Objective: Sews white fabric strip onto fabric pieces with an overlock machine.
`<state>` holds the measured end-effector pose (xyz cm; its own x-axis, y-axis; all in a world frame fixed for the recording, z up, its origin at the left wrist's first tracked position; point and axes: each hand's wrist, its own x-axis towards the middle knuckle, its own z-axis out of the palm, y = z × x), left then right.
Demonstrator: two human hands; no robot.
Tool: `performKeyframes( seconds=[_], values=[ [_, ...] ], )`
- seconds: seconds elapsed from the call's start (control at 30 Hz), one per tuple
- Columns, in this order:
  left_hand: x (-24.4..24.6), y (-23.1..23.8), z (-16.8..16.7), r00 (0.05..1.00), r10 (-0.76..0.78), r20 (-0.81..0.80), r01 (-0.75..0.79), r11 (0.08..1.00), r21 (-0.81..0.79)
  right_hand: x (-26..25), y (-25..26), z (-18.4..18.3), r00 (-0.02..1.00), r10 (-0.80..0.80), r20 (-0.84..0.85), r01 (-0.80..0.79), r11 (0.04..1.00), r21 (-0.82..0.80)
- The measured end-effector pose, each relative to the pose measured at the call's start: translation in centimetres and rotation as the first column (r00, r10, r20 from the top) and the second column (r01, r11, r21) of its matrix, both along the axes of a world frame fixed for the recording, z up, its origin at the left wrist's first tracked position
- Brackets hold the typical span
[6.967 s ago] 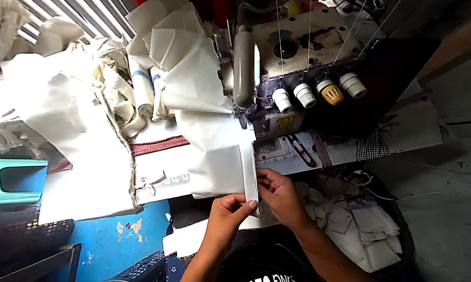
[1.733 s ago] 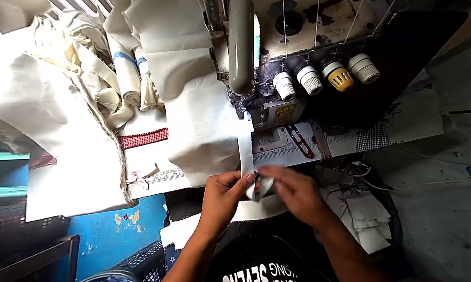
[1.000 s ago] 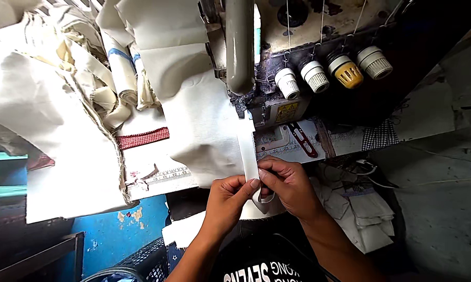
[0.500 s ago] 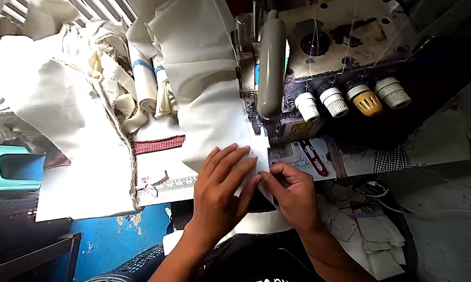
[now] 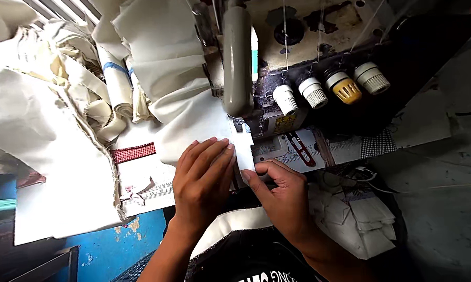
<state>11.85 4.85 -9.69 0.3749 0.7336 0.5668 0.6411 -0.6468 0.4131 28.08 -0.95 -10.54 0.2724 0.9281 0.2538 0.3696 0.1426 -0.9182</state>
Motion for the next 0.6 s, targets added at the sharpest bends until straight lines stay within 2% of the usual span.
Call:
performKeyframes(
  seconds=[0.3, 0.43, 0.53, 0.6],
  values=[
    [0.4, 2.1, 0.4, 1.000, -0.022, 0.001, 0.022, 0.999, -0.026, 0.0, 1.8, -1.2, 0.998, -0.048, 0.033, 0.048, 0.999, 0.012],
    [-1.5, 2.4, 0.9, 0.999, -0.008, 0.039, 0.011, 0.998, -0.063, 0.4, 2.5, -1.4, 0.999, 0.028, 0.032, -0.029, 0.999, 0.044],
    [-6.3, 0.5, 0.9, 0.968, 0.211, 0.135, -0.195, 0.974, -0.118, 1.4, 0.7, -2.0, 0.989, 0.087, 0.118, -0.093, 0.995, 0.040],
    [-11.4, -1.3, -0.1, 0.879, 0.469, 0.082, -0.451, 0.876, -0.173, 2.7, -1.8, -2.1, 0.955, 0.148, 0.257, -0.142, 0.989, -0.041]
  ],
)
